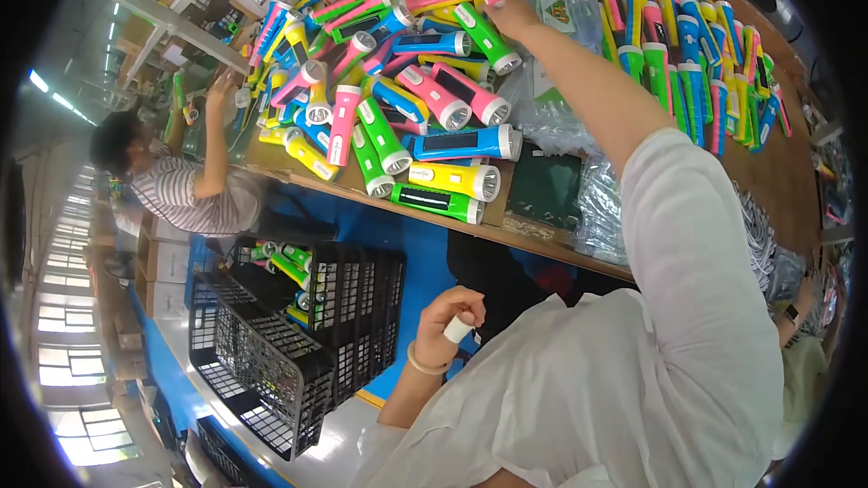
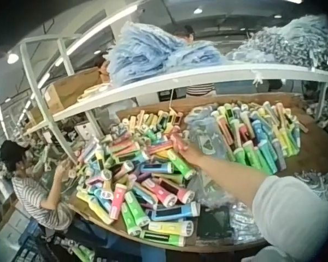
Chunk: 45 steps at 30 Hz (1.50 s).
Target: Packing various colored flashlights and USB cables into plastic bags.
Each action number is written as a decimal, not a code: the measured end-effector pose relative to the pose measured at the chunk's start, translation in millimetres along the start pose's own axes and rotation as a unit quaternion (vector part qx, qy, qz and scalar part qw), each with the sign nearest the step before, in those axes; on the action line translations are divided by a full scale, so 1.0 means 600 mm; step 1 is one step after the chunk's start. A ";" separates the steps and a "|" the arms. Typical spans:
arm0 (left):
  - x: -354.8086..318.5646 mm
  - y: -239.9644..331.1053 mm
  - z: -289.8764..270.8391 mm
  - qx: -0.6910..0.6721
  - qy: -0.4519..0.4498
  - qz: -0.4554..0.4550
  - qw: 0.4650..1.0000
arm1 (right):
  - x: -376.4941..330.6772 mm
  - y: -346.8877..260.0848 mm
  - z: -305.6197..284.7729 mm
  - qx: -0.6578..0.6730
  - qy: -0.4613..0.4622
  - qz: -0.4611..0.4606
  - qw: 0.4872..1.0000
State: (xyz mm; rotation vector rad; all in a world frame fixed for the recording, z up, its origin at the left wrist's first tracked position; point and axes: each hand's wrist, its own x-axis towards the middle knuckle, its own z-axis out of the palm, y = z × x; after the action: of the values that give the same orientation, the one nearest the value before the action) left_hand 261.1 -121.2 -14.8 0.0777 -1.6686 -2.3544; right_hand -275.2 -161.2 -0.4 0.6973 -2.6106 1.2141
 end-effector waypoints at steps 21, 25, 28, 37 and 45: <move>0.235 0.228 0.228 0.010 -0.249 0.363 0.898 | -0.302 0.160 -0.528 0.196 -0.168 -0.018 0.966; 0.322 0.184 -0.082 0.258 0.294 0.176 0.904 | -0.333 0.147 -0.561 0.182 -0.111 -0.082 0.973; 0.340 0.138 -0.316 0.496 0.384 0.104 0.772 | -0.349 0.165 -0.605 0.153 -0.149 0.032 0.976; 0.447 0.097 -0.614 0.414 0.485 0.058 0.768 | -0.299 0.138 -0.524 0.099 -0.193 0.024 0.976; 0.556 0.088 -0.516 0.493 0.419 0.147 0.748 | -0.221 0.052 -0.428 0.078 -0.281 -0.069 0.954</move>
State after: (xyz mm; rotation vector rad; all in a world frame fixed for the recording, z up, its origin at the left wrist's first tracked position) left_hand 6.4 -501.8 -36.8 0.8371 -1.9322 -0.7273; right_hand -183.3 95.5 99.6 1.4159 -2.8389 1.3442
